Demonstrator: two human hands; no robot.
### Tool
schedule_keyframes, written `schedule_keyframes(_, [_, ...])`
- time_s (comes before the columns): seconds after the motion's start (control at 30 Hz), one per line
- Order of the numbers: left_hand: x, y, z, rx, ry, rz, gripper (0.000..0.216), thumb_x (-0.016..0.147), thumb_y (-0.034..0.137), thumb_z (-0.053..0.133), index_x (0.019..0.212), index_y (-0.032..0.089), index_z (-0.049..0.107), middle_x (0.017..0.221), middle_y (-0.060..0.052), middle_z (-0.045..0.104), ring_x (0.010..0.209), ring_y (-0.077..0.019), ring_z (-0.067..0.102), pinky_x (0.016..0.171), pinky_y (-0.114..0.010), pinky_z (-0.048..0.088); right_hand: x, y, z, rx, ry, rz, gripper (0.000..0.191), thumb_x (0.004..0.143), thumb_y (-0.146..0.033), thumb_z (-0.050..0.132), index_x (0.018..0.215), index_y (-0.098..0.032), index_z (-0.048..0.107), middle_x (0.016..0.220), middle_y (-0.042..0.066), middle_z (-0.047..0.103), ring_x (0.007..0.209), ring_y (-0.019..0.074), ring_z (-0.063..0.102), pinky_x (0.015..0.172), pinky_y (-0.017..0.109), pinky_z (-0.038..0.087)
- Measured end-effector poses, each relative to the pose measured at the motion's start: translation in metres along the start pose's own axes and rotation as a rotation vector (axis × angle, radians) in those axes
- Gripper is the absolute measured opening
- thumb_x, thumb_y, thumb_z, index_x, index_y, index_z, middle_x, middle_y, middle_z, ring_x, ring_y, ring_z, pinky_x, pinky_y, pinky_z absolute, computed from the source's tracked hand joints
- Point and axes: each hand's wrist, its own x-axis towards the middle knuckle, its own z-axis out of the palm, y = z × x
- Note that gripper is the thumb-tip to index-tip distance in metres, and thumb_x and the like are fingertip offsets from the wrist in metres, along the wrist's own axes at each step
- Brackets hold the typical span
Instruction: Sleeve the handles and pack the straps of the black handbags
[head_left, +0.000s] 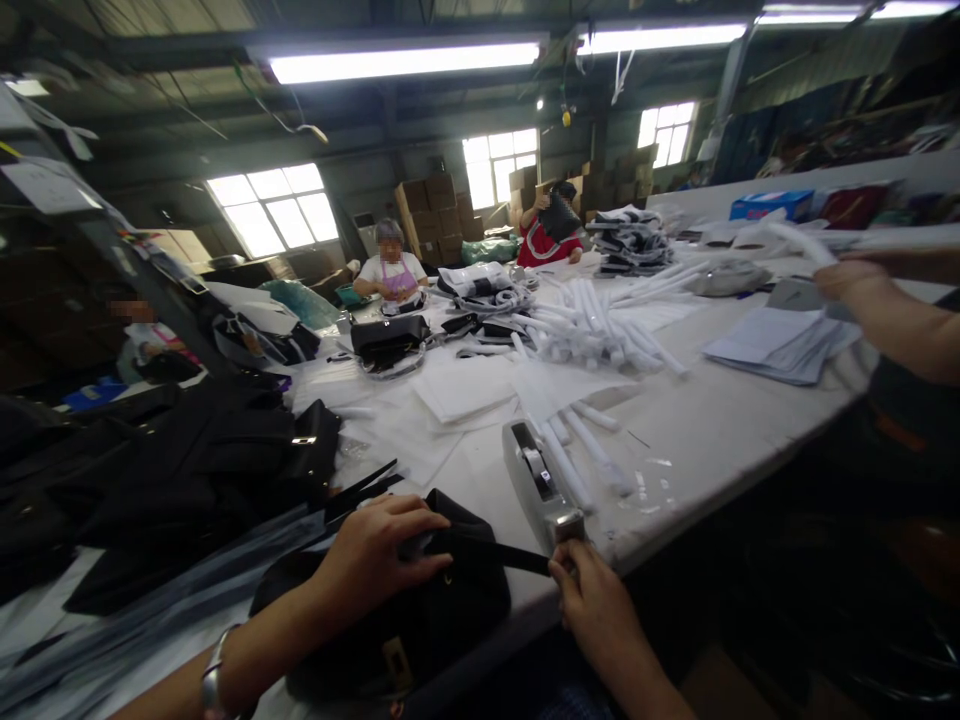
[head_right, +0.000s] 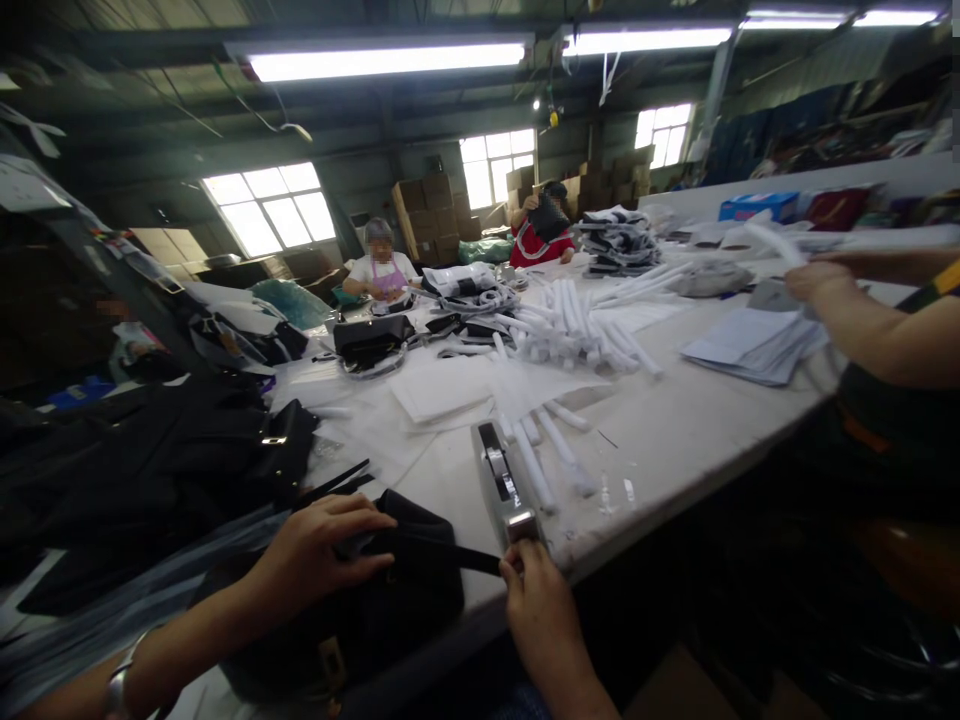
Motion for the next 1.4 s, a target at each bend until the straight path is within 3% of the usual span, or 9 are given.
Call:
schedule_keyframes(0.27, [0.000, 0.000, -0.001, -0.027, 0.004, -0.018, 0.024, 0.080, 0.041, 0.070, 0.101, 0.030, 0.074, 0.096, -0.002, 0.072, 0.087, -0.0203, 0.067, 0.077, -0.028, 0.050, -0.004, 0.008, 0.004, -0.118, 0.087, -0.035, 0.013, 0.086, -0.021, 0.044, 0.078, -0.024, 0.053, 0.082, 0.007, 0.065, 0.077, 0.0251, 0.066, 0.072, 0.038, 0.049])
schedule_keyframes(0.43, [-0.001, -0.001, 0.000, -0.057, -0.024, -0.057, 0.024, 0.082, 0.039, 0.069, 0.103, 0.030, 0.072, 0.098, -0.002, 0.070, 0.087, -0.0203, 0.066, 0.077, -0.028, 0.051, -0.015, -0.009, -0.003, -0.161, 0.113, -0.077, 0.017, 0.093, -0.025, 0.045, 0.085, -0.023, 0.060, 0.089, 0.007, 0.066, 0.075, 0.0239, 0.066, 0.068, 0.036, 0.049])
schedule_keyframes(0.53, [-0.002, 0.002, -0.002, -0.073, -0.055, -0.078, 0.027, 0.083, 0.039, 0.067, 0.108, 0.031, 0.070, 0.102, -0.002, 0.069, 0.090, -0.0211, 0.066, 0.079, -0.030, 0.051, -0.018, -0.032, 0.000, -0.079, 0.150, -0.258, 0.019, 0.096, -0.026, 0.046, 0.101, -0.025, 0.064, 0.102, 0.006, 0.068, 0.094, 0.0235, 0.065, 0.084, 0.036, 0.050])
schedule_keyframes(0.63, [-0.002, 0.007, -0.005, -0.095, -0.088, -0.097, 0.029, 0.086, 0.043, 0.063, 0.112, 0.031, 0.068, 0.107, -0.003, 0.068, 0.093, -0.0218, 0.067, 0.083, -0.031, 0.050, -0.008, -0.055, 0.013, 0.074, 0.056, -0.399, 0.028, 0.094, -0.021, 0.051, 0.119, -0.026, 0.062, 0.118, 0.006, 0.065, 0.114, 0.0224, 0.057, 0.101, 0.037, 0.043])
schedule_keyframes(0.73, [-0.001, 0.013, -0.007, -0.107, -0.048, -0.193, 0.038, 0.087, 0.049, 0.058, 0.119, 0.028, 0.061, 0.107, -0.005, 0.070, 0.097, -0.0246, 0.067, 0.087, -0.035, 0.049, 0.007, -0.068, 0.027, 0.239, -0.078, -0.365, 0.027, 0.090, -0.020, 0.059, 0.115, -0.025, 0.065, 0.113, 0.005, 0.068, 0.108, 0.0212, 0.060, 0.097, 0.034, 0.046])
schedule_keyframes(0.83, [0.005, 0.015, -0.011, -0.123, -0.051, -0.319, 0.045, 0.084, 0.055, 0.059, 0.117, 0.024, 0.056, 0.102, -0.006, 0.073, 0.098, -0.0275, 0.067, 0.087, -0.037, 0.049, 0.019, -0.071, 0.035, 0.349, -0.118, -0.290, 0.017, 0.084, -0.021, 0.066, 0.100, -0.023, 0.069, 0.098, 0.003, 0.070, 0.097, 0.0205, 0.064, 0.089, 0.032, 0.048])
schedule_keyframes(1.07, [0.031, 0.004, -0.017, -0.287, -0.335, -0.398, 0.039, 0.077, 0.052, 0.064, 0.091, 0.016, 0.068, 0.092, -0.006, 0.075, 0.090, -0.0265, 0.068, 0.078, -0.031, 0.050, 0.028, -0.069, 0.036, 0.534, -0.198, -0.171, 0.008, 0.081, -0.026, 0.067, 0.086, -0.021, 0.069, 0.086, 0.000, 0.071, 0.085, 0.0184, 0.066, 0.080, 0.028, 0.048])
schedule_keyframes(1.2, [0.038, -0.004, -0.013, -0.503, -0.489, -0.486, 0.039, 0.076, 0.048, 0.067, 0.094, 0.014, 0.070, 0.092, -0.006, 0.076, 0.091, -0.0257, 0.069, 0.076, -0.029, 0.051, 0.032, -0.067, 0.038, 0.613, -0.266, -0.138, 0.012, 0.080, -0.031, 0.068, 0.086, -0.020, 0.069, 0.082, 0.000, 0.070, 0.081, 0.0178, 0.065, 0.076, 0.026, 0.049])
schedule_keyframes(1.4, [0.040, -0.008, -0.009, -0.623, -0.513, -0.564, 0.041, 0.072, 0.046, 0.072, 0.098, 0.013, 0.068, 0.095, -0.006, 0.074, 0.092, -0.0232, 0.068, 0.080, -0.029, 0.050, 0.037, -0.064, 0.042, 0.671, -0.302, -0.127, 0.014, 0.079, -0.032, 0.068, 0.085, -0.019, 0.069, 0.081, -0.001, 0.069, 0.079, 0.0166, 0.065, 0.074, 0.025, 0.048])
